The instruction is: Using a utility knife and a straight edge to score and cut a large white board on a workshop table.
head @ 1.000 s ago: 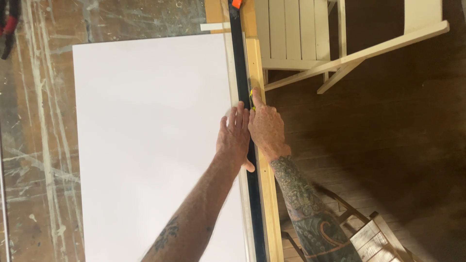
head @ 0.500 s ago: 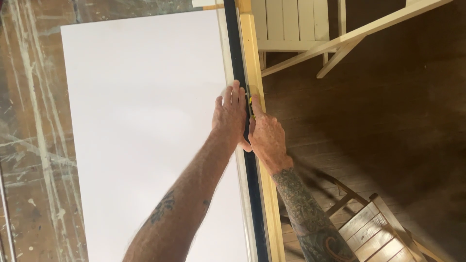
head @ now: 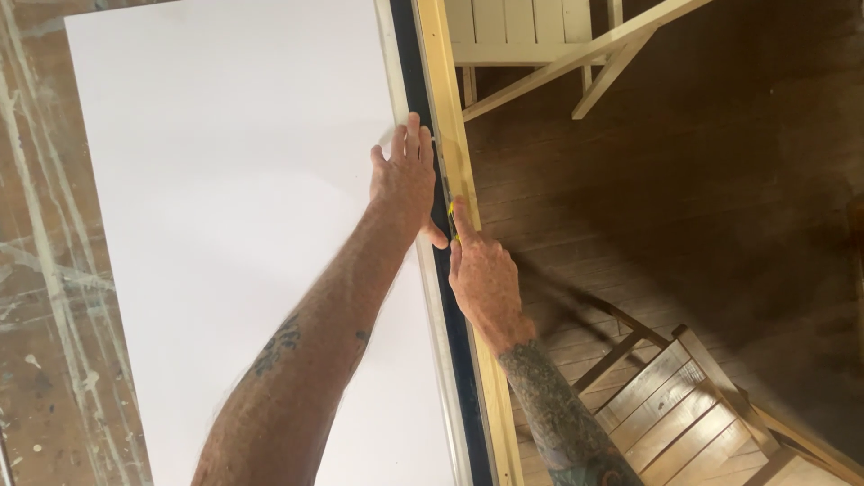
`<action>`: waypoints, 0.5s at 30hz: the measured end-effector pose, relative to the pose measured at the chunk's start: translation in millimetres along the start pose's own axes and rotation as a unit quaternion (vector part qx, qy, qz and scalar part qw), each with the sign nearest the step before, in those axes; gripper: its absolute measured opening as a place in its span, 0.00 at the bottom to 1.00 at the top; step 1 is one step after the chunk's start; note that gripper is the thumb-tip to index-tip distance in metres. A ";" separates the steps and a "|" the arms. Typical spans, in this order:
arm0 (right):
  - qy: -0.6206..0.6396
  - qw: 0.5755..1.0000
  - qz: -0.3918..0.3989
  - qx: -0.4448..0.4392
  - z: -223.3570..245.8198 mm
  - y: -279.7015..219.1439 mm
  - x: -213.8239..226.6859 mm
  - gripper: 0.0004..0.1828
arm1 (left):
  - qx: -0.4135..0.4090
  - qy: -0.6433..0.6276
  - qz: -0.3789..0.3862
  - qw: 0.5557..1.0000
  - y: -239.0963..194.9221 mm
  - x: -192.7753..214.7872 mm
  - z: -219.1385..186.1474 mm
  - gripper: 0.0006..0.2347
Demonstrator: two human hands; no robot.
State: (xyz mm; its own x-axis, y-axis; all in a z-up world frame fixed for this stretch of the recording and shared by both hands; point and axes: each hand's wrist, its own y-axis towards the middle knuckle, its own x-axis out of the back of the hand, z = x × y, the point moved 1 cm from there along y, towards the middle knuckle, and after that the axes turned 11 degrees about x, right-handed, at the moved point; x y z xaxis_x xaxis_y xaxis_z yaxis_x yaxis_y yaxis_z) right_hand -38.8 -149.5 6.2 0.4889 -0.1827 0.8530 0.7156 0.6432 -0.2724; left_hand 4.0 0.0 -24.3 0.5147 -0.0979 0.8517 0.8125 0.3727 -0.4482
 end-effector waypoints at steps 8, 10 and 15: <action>0.013 1.000 0.004 0.001 -6.7 -39.4 -12.0 0.32 | 0.000 0.012 0.000 1.000 -2.3 5.3 0.7 0.70; 0.021 1.000 0.005 -0.007 -8.1 -50.5 -16.7 0.31 | -0.004 0.018 -0.002 1.000 1.1 4.7 -0.4 0.70; 0.053 0.998 -0.029 0.005 -13.4 -79.3 -27.6 0.34 | -0.008 0.037 0.065 0.997 11.0 -2.7 -2.9 0.76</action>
State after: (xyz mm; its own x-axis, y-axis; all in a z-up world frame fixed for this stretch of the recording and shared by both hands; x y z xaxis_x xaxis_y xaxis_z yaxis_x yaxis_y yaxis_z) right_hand -102.3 -205.4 -1.8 0.4980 -0.2974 0.8146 0.7389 0.6372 -0.2191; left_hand 12.4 1.7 -32.4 0.6347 -0.1183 0.7636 0.7413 0.3724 -0.5584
